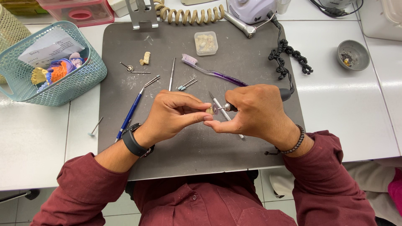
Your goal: The person holds a small dental prosthesis in one hand and grinds and shapes its surface with a rotary handpiece, repositioning the piece repeatedly to work different areas. They briefly switch handpieces partway through and continue grinding the prosthesis over the work mat.
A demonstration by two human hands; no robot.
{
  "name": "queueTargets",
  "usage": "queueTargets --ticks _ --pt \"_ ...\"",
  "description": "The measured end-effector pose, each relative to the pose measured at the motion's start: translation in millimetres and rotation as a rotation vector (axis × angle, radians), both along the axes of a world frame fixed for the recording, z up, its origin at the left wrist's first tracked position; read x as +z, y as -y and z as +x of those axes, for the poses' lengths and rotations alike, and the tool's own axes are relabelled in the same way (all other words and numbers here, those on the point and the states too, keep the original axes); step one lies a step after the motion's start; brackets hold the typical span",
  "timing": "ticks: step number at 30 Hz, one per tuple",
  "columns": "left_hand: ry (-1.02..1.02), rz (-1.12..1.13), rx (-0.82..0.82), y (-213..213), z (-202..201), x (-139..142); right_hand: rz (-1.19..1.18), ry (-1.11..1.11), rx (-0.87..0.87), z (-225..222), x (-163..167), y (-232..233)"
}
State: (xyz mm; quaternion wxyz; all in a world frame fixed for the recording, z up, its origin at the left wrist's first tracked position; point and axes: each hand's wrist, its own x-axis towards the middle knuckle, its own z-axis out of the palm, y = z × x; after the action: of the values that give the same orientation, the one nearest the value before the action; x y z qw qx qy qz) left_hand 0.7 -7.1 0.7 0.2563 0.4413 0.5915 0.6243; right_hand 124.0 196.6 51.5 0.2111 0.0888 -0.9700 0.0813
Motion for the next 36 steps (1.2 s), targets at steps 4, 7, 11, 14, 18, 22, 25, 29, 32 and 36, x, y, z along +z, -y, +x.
queueTargets --ticks 4,7,11,14,18,22,25,29,32,36 --pt "0.002 0.009 0.01 -0.2 0.2 -2.3 0.008 0.014 0.006 0.5 0.2 0.2" --pt "0.084 0.044 -0.003 -0.7 -0.2 -4.0 -0.028 -0.021 0.056 2.5 1.0 -1.7" --pt "0.217 0.085 -0.041 -1.7 -4.2 -5.2 -0.233 -0.153 0.196 4.0 -0.2 -6.6" --pt "0.226 0.058 -0.073 -3.0 -7.2 -5.6 -0.345 -0.167 0.26 1.5 -5.8 -6.7" --pt "0.079 0.066 -0.073 -5.7 -4.9 -5.3 -0.383 -0.168 0.304 -0.2 -15.1 -3.0" --pt "0.198 0.06 0.042 -8.2 0.9 -4.2 -0.427 -0.146 0.245 -2.7 -24.3 0.8" --pt "0.156 0.039 0.135 -10.1 1.5 -3.2 -0.465 -0.134 0.237 -2.8 -28.9 0.4" --pt "-0.038 0.034 0.106 -9.9 1.3 -3.5 -0.517 -0.097 0.147 -4.4 -32.6 -2.9" --pt "0.142 0.076 0.01 -10.1 -1.5 -4.3 -0.48 -0.025 0.076 -6.0 -31.8 -9.4" --pt "0.285 0.026 -0.031 -9.0 -8.7 -4.1 -0.45 -0.067 0.282 -6.4 -31.9 -12.9"
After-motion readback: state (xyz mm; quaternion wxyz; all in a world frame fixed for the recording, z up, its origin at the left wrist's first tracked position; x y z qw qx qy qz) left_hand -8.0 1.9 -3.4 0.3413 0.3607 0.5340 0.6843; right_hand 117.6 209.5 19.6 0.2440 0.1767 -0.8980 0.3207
